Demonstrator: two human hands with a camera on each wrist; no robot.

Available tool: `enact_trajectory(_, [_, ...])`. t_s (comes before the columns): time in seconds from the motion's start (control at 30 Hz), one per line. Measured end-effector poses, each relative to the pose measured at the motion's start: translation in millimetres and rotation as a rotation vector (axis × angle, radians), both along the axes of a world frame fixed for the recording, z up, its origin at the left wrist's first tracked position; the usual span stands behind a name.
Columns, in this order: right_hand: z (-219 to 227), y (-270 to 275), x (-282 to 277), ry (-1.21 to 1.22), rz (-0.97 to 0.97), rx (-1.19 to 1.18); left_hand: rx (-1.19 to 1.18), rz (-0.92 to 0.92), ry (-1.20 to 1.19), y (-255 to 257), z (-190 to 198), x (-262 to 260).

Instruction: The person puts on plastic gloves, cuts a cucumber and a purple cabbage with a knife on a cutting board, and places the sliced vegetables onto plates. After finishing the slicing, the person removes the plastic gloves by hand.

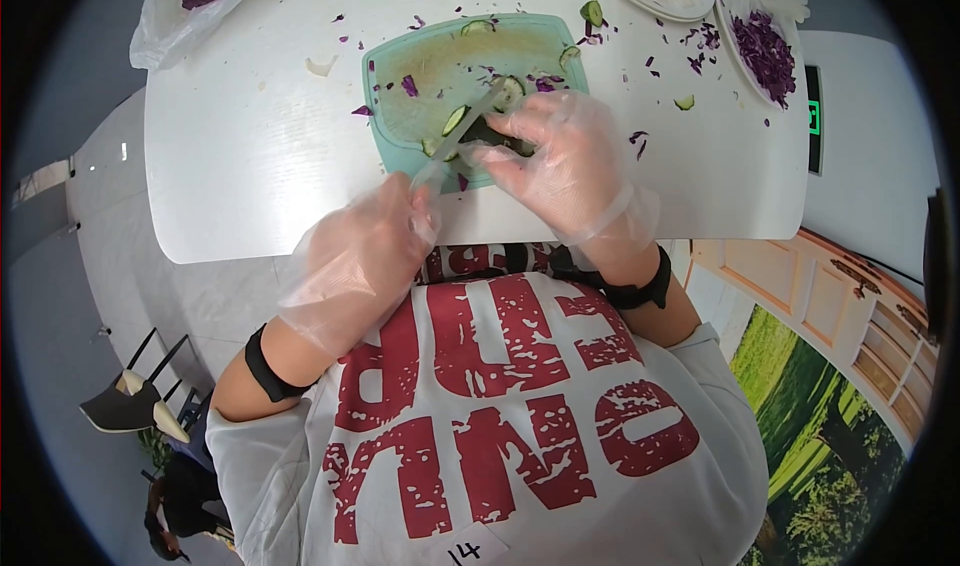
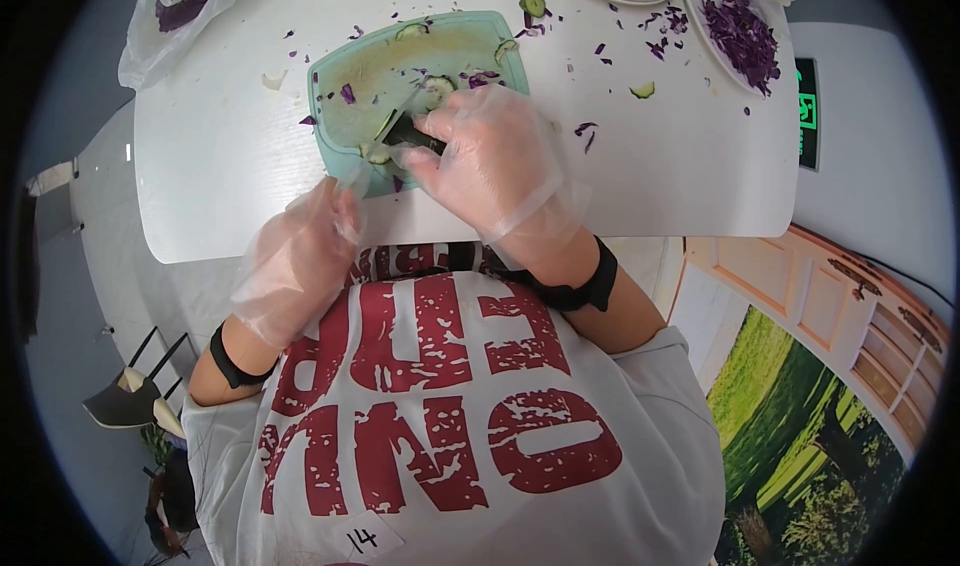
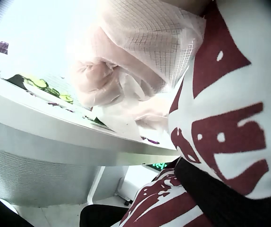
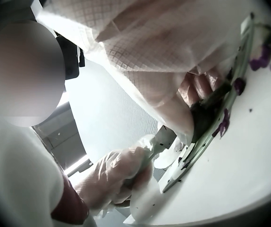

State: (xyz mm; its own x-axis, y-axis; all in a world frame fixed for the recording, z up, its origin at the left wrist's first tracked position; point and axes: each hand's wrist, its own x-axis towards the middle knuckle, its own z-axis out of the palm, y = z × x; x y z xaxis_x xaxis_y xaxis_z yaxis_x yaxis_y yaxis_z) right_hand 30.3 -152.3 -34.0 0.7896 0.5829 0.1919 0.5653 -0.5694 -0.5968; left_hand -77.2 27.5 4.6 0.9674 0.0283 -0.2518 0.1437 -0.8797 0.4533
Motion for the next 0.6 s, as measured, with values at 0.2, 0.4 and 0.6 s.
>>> enact_trajectory(0.2, [-1,0,0,-0.011,-0.020,0.024,-0.036,-0.011,-0.129,7,-21,-4])
enact_trajectory(0.4, [-1,0,0,0.022,-0.028,0.009,-0.022,0.068,-0.071,11,-16,-3])
enact_trajectory(0.6, [0,1,1,-0.049,0.007,0.076,-0.052,0.064,-0.066,6,-10,-8])
